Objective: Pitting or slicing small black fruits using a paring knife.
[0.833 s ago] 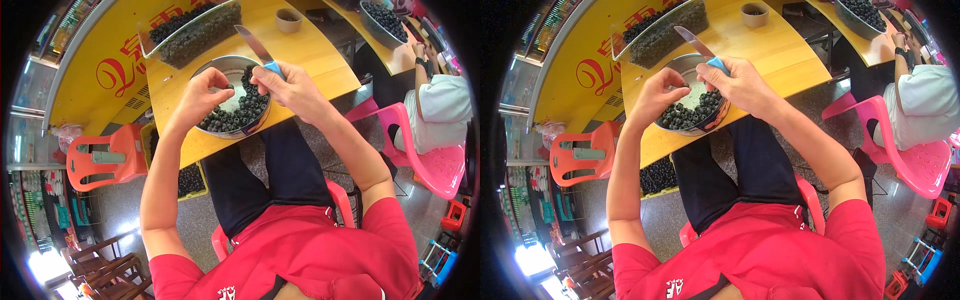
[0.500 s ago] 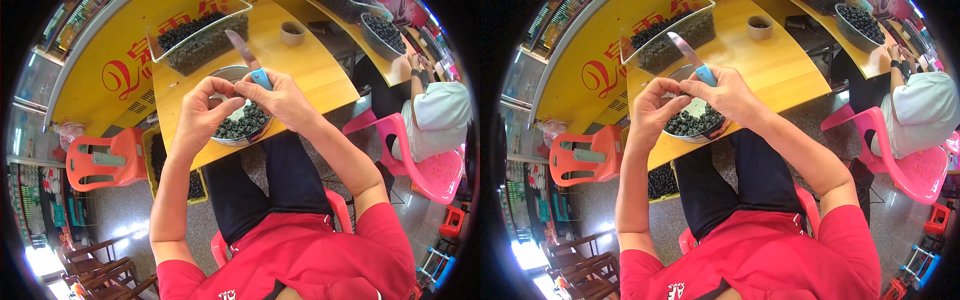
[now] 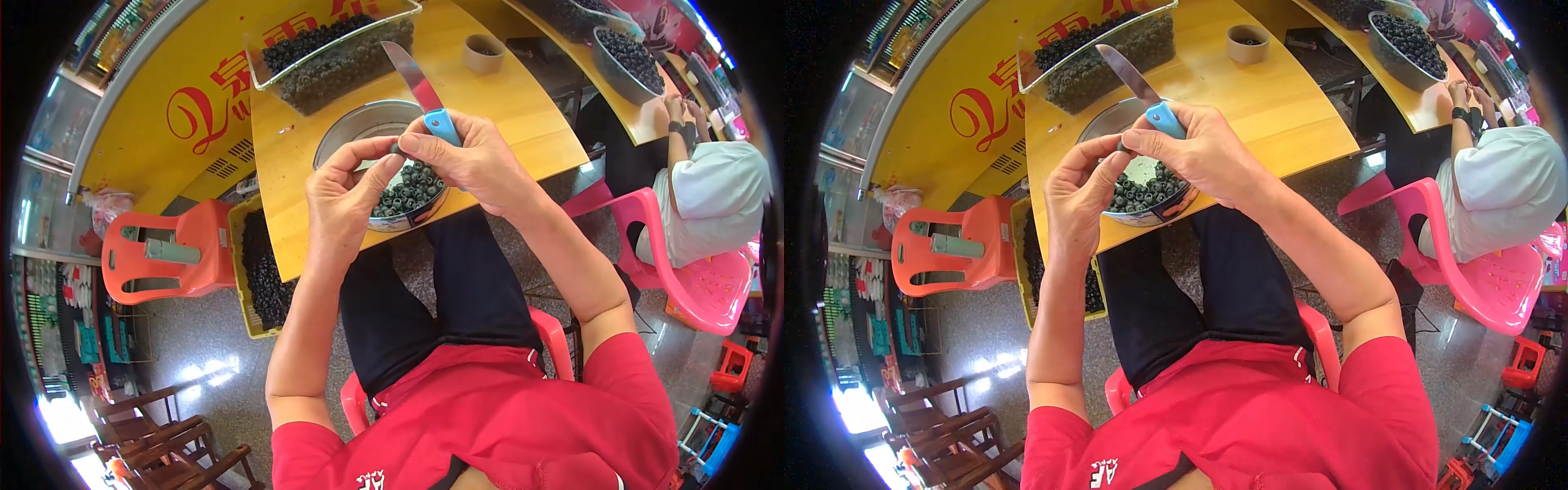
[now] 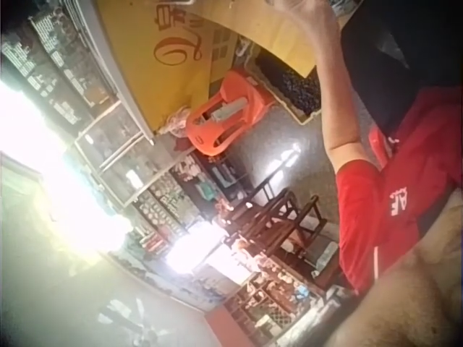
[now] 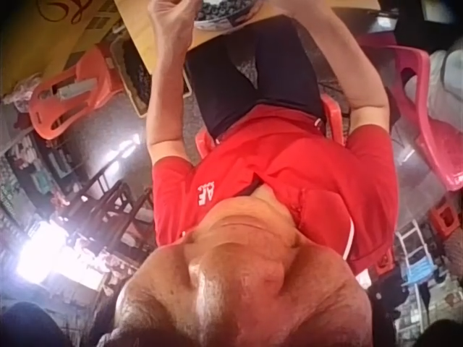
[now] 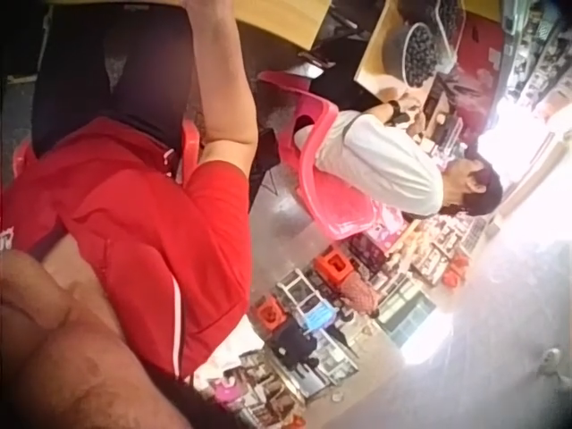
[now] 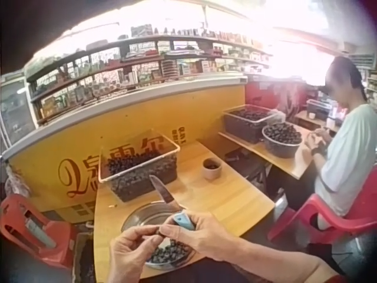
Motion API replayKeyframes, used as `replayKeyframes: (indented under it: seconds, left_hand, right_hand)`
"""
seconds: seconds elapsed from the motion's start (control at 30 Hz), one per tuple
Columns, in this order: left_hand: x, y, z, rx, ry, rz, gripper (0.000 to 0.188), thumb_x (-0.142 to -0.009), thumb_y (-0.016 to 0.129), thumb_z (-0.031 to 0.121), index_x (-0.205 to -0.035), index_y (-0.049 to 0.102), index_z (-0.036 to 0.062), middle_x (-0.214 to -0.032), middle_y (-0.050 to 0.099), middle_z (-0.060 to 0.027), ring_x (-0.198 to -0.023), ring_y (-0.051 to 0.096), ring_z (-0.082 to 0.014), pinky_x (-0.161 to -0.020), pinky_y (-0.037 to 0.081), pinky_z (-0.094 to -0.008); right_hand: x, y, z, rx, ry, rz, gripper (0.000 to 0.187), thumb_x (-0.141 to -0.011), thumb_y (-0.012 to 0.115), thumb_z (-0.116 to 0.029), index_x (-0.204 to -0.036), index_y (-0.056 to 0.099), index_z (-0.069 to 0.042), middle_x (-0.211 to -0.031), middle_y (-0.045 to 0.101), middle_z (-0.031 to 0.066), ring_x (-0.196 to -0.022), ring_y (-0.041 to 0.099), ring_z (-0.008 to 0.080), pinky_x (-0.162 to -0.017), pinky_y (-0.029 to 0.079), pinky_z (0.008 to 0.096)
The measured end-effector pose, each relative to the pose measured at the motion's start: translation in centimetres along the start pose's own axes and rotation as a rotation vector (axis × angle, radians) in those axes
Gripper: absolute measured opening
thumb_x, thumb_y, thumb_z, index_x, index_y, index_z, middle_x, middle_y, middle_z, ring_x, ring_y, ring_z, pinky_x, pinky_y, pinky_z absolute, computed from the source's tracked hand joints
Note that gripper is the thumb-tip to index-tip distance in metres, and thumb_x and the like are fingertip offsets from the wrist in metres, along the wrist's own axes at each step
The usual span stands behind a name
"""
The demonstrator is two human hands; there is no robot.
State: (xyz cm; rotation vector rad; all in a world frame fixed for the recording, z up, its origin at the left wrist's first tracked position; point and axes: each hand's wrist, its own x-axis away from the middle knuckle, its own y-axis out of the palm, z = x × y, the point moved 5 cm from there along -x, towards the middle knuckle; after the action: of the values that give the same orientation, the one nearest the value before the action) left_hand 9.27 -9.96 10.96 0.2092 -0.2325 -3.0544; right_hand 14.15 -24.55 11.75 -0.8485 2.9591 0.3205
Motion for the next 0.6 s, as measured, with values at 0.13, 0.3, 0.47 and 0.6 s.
replayKeyframes:
  seconds: [0.13, 0.3, 0.47, 0.6]
  left_hand:
    - [0.3, 0.3, 0.5, -0.134, 0.028, -0.005, 0.023, -0.087, 0.068, 0.009, -0.107, 0.063, -0.0021, -0.095, 0.066, -0.0021, -0.079, 0.060, -0.0051, -0.067, 0.047, -0.0179]
    - [0.4, -0.6, -0.6, -0.104, 0.031, 0.060, 0.020, -0.089, 0.067, 0.012, -0.105, 0.062, 0.0003, -0.085, 0.062, 0.0030, -0.070, 0.052, -0.0008, -0.060, 0.040, -0.0152]
    - [0.8, -0.4, -0.5, -0.003, 0.072, 0.065, 0.020, -0.089, 0.067, 0.016, -0.102, 0.060, 0.0024, -0.080, 0.059, 0.0053, -0.064, 0.044, 0.0010, -0.054, 0.033, -0.0151]
    - [0.7, 0.0, -0.4, 0.026, 0.083, 0.086, 0.018, -0.089, 0.067, 0.017, -0.097, 0.059, 0.0035, -0.077, 0.057, 0.0056, -0.060, 0.040, 0.0005, -0.052, 0.030, -0.0162]
  right_hand:
    - [-0.2, -0.2, 0.1, 0.098, -0.052, -0.011, 0.023, -0.091, 0.065, -0.026, -0.093, 0.064, -0.003, -0.067, 0.051, -0.0065, -0.059, 0.044, 0.0003, -0.050, 0.033, 0.0171]
    - [0.8, -0.2, -1.4, 0.557, -0.434, 0.087, 0.020, -0.093, 0.060, -0.017, -0.101, 0.062, 0.001, -0.086, 0.064, 0.0066, -0.076, 0.060, 0.0140, -0.065, 0.048, 0.0295]
    - [1.8, 0.3, -1.8, 0.862, -0.612, 0.029, 0.019, -0.089, 0.062, -0.013, -0.104, 0.061, -0.001, -0.087, 0.063, 0.0144, -0.076, 0.063, 0.0277, -0.065, 0.049, 0.0345]
    - [1.9, 0.4, -1.7, 0.943, -0.604, 0.040, 0.019, -0.088, 0.063, -0.013, -0.104, 0.062, -0.003, -0.085, 0.062, 0.0146, -0.074, 0.062, 0.0319, -0.061, 0.049, 0.0357]
